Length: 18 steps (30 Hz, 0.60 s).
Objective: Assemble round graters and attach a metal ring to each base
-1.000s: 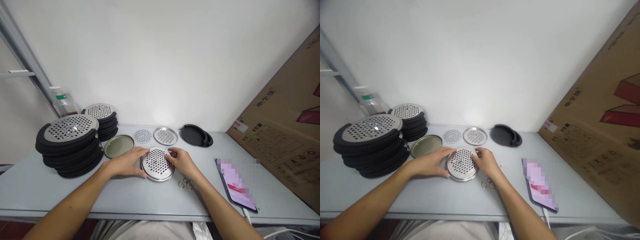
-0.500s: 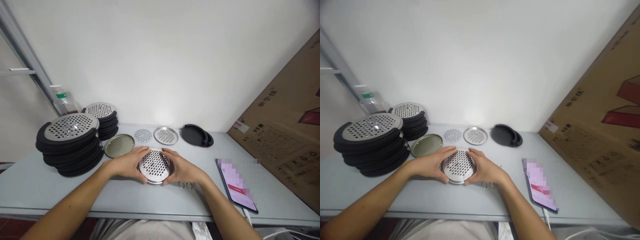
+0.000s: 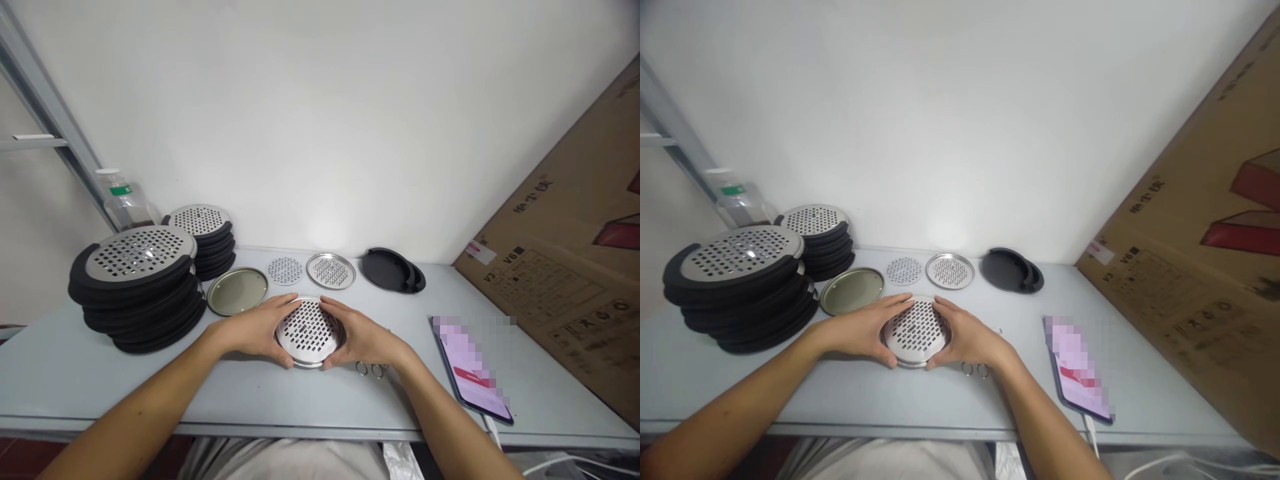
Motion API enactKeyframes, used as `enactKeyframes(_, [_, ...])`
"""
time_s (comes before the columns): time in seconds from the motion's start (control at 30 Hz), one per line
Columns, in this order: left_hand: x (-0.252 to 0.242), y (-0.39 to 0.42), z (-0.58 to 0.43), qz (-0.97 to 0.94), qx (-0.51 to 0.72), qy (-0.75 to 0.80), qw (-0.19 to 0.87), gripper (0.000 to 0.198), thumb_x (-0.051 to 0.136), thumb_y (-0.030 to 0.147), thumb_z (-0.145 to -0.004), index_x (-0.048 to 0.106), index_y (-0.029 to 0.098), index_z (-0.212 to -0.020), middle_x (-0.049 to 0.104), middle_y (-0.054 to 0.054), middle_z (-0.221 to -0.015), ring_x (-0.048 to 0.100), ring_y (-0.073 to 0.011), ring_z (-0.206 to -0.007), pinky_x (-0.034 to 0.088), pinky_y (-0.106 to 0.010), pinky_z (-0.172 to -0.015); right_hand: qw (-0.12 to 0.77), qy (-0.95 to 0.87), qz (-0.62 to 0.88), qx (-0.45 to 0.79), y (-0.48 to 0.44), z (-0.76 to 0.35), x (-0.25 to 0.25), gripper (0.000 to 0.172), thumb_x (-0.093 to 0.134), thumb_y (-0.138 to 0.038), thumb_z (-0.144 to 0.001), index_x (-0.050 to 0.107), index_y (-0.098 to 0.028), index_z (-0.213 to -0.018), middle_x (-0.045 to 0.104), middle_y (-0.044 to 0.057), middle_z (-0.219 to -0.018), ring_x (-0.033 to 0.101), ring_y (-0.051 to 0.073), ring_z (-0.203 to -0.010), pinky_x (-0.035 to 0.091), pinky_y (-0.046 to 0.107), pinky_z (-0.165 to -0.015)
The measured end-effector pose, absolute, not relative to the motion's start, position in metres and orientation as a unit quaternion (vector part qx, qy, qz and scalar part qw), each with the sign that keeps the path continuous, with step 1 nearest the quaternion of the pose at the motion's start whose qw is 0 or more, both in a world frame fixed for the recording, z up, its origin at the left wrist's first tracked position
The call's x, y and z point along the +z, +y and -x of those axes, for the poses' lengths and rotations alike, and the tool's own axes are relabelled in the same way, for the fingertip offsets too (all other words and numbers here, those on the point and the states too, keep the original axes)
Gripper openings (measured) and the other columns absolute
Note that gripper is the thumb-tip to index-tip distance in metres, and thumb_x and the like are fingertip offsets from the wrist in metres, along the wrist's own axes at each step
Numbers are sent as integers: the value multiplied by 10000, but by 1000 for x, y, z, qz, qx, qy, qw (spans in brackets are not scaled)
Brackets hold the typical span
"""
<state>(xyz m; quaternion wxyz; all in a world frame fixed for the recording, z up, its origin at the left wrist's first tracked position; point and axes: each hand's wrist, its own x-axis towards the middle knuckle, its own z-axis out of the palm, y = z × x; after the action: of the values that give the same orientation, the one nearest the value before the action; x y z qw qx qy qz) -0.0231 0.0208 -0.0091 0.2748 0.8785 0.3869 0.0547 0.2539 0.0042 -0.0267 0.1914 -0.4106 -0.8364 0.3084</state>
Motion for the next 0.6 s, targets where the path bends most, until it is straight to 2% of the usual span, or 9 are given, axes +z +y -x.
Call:
enactKeyframes(0.27, [-4, 18, 19, -872, 36, 399, 281, 1201, 769, 617, -567, 164, 236, -1532, 109, -70, -1614, 235, -313, -1442, 268, -371, -1147, 169, -831, 425, 318, 3, -251, -22, 1181, 849, -548, -506, 322, -156, -1488, 243, 155, -1565, 278, 335, -1422, 253, 457, -1168])
enactKeyframes(0.6, [-7, 18, 16, -878, 22, 404, 255, 1186, 758, 633, -570, 181, 236, -1528, 122, -74, -1612, 242, -313, -1439, 256, -389, -1154, 167, -820, 430, 338, 6, -256, -30, 1172, 853, -539, -509, 317, -192, -1492, 200, 116, -1583, 249, 327, -1434, 226, 450, -1182])
